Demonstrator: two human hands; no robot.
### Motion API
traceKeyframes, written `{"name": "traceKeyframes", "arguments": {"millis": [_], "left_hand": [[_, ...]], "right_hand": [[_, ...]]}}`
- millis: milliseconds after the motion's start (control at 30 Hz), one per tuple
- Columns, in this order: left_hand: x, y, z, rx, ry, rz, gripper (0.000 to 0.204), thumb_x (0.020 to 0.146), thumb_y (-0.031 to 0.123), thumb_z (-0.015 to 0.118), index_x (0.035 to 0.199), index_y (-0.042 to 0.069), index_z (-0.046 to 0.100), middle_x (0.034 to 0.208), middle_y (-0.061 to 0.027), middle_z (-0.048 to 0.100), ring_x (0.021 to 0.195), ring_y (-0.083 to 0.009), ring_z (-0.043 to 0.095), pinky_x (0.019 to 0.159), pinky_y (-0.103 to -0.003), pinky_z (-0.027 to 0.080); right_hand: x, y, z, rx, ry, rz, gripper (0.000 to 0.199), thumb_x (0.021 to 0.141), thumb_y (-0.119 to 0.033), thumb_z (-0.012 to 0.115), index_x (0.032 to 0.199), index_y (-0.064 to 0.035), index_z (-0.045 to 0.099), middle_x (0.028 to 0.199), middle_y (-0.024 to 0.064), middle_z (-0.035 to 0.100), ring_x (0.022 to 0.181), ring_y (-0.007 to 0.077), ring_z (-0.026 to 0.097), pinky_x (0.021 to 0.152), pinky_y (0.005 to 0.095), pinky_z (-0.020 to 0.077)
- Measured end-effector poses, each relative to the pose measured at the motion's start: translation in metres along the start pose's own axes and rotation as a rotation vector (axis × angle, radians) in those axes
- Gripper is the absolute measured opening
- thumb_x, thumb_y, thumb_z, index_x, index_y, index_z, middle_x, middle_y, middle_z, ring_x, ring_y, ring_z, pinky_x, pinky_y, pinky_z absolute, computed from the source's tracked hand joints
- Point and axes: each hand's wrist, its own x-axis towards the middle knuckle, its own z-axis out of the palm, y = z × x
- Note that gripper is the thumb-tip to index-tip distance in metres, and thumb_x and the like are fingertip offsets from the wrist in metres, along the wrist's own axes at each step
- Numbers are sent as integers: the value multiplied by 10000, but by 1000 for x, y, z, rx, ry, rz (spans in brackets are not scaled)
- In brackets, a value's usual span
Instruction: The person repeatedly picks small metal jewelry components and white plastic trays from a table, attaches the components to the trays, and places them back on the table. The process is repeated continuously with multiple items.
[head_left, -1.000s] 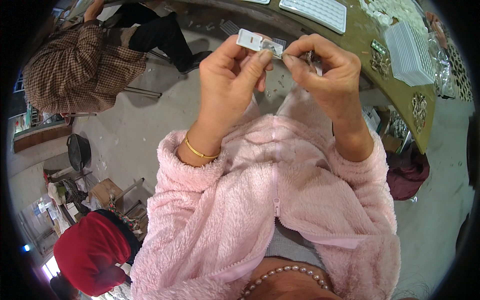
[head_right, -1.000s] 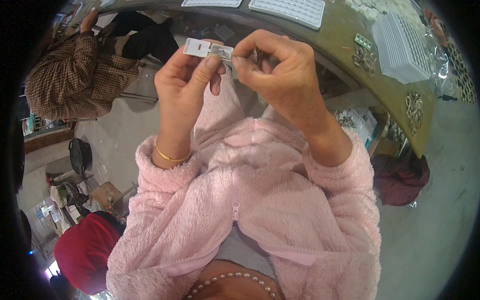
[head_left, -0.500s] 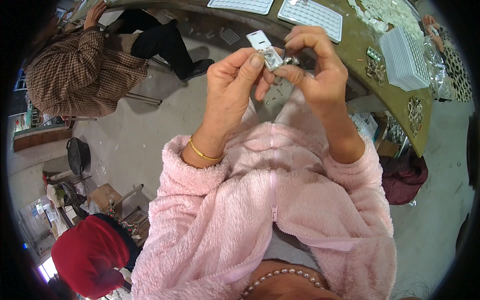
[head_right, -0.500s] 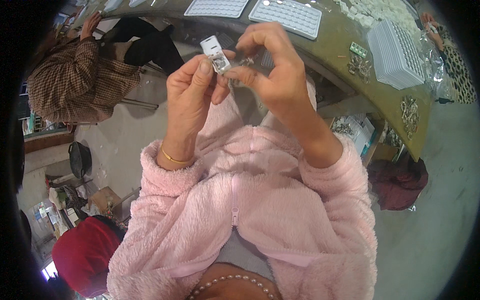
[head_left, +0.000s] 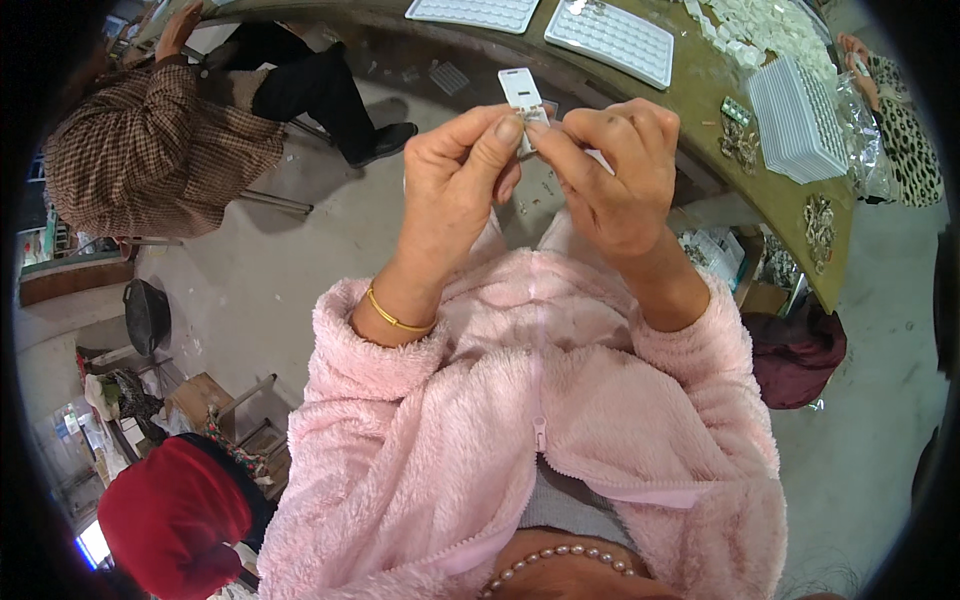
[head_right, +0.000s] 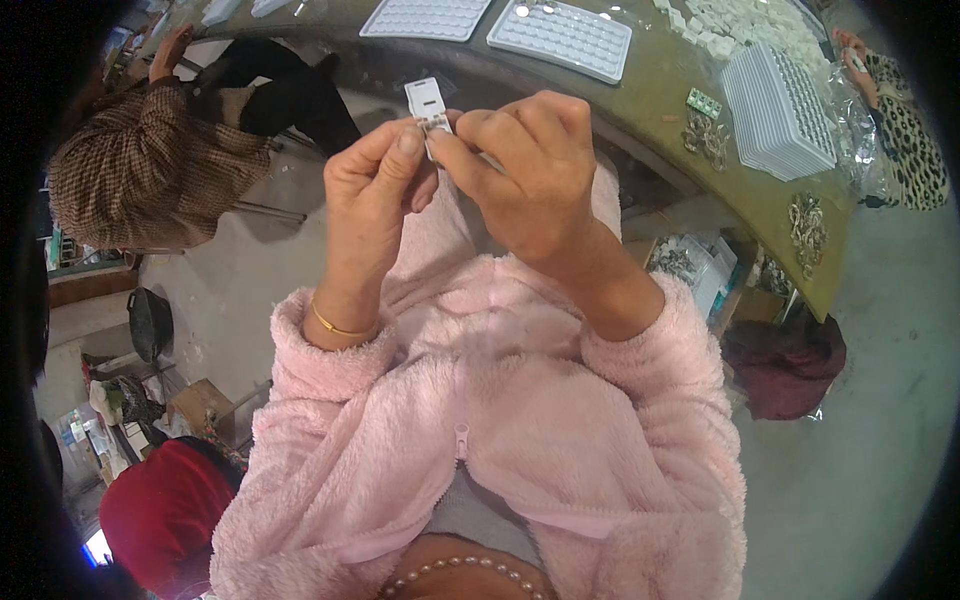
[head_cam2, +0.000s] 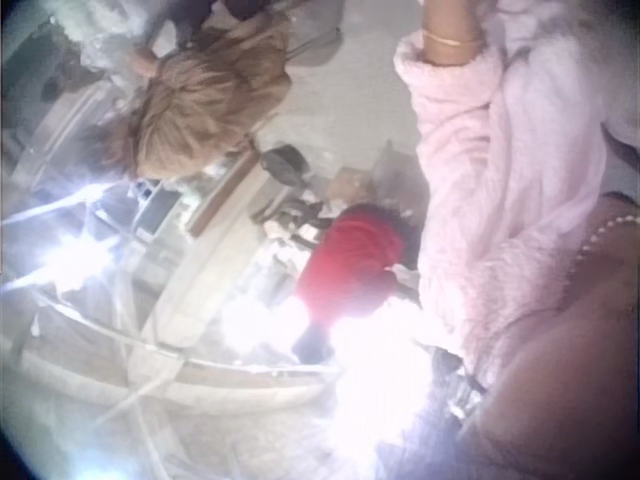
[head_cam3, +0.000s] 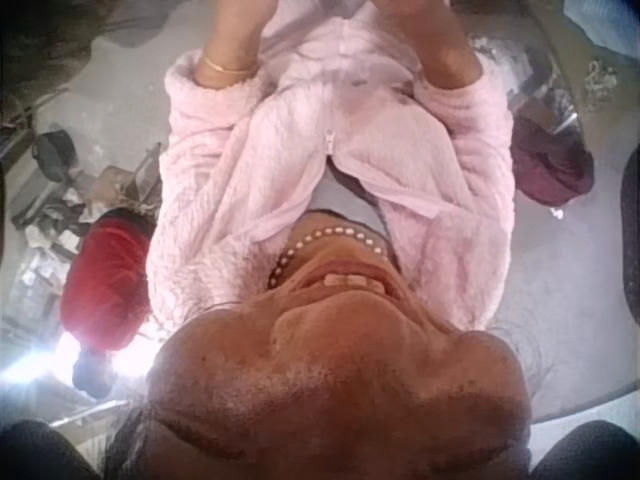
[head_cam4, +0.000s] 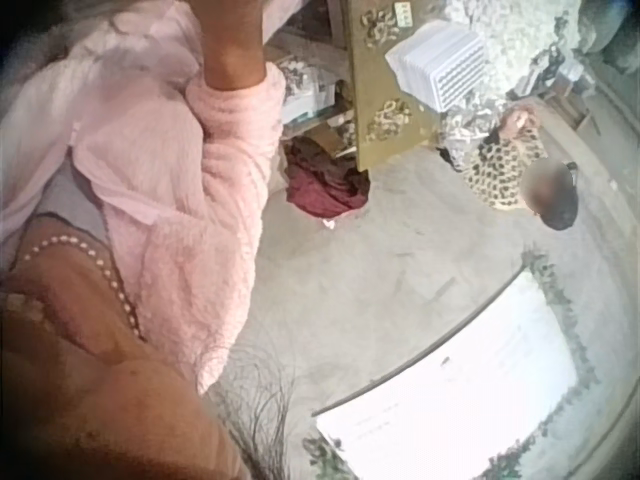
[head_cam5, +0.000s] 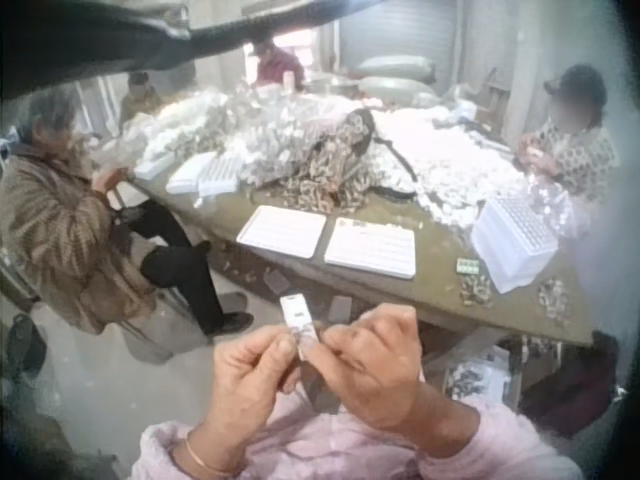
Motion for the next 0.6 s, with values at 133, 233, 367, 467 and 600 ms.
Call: {"name": "traceKeyframes", "arguments": {"millis": [133,233,367,467,600], "left_hand": [[-4,-1,-1,-52,0,-56,267,1013,150,547,1132,-58,666,657,-11,589,487,-47,444,450,-176,319],[-8,-2,-2,-82,-1,-119,249,989,89,567,1177,-61,634,632,-17,601,485,-54,503,459,-184,388],[-5,-6,0,-163,-53,-142,331,933,-23,603,1259,-69,573,908,-79,669,552,-51,534,473,-188,411],[5,-14,1,-157,-26,-152,341,928,-34,602,1265,-69,566,930,-80,675,547,-54,531,467,-187,411],[23,-29,-6,-170,48,-191,312,936,-28,590,1246,-64,580,909,-71,675,534,-56,524,464,-186,413]], "right_hand": [[-2,2,1,-4,-37,17,161,705,-135,708,864,-123,692,833,-24,623,703,163,559,727,319,386],[-2,5,0,43,-99,46,130,685,-114,713,810,-95,684,816,0,611,718,188,550,706,333,386],[1,10,3,82,-189,87,171,670,-87,731,819,-88,645,813,34,594,705,231,523,673,353,375],[3,15,13,129,-173,67,212,661,-62,710,845,-69,605,802,51,571,674,249,490,646,361,366],[5,38,23,200,-350,74,222,676,-16,712,879,-24,622,871,78,599,727,264,544,650,363,416]]}}
